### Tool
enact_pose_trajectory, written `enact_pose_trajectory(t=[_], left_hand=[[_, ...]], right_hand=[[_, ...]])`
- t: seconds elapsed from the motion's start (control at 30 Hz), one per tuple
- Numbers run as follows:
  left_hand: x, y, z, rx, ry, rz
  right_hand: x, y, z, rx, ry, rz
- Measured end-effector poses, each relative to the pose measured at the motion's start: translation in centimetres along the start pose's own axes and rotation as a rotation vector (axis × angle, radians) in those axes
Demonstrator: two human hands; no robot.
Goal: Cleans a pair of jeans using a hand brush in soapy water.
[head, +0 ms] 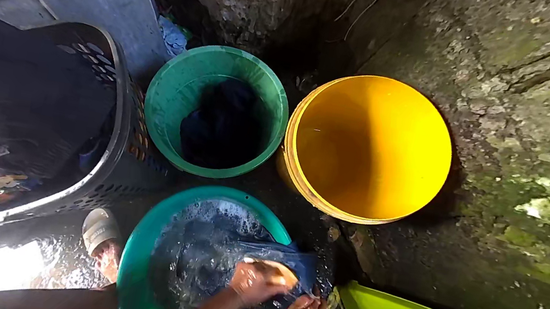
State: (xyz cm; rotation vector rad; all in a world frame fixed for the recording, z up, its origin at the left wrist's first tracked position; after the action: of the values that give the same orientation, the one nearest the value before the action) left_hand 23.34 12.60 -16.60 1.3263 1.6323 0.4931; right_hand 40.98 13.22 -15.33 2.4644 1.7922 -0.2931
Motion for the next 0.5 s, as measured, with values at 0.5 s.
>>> enact_pose_trajectory(t=[0.5], left_hand=[[1.8, -3.8, -3.2, 0.125, 0.016, -0.080]], right_hand=[[0.0, 0.0, 0.0, -0.019, 0.003, 0.000]])
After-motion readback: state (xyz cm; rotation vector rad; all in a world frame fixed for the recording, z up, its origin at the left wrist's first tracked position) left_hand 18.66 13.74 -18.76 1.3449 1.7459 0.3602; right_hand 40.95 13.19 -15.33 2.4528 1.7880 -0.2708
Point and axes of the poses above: each hand's wrist, its own x-axis towards the middle knuckle, its own z-axis out of the palm, y = z × x, the point moved 8 cm from there along x, towards the middle knuckle, and after that the axes turned 12 degrees about -x, right-handed, at the moved point
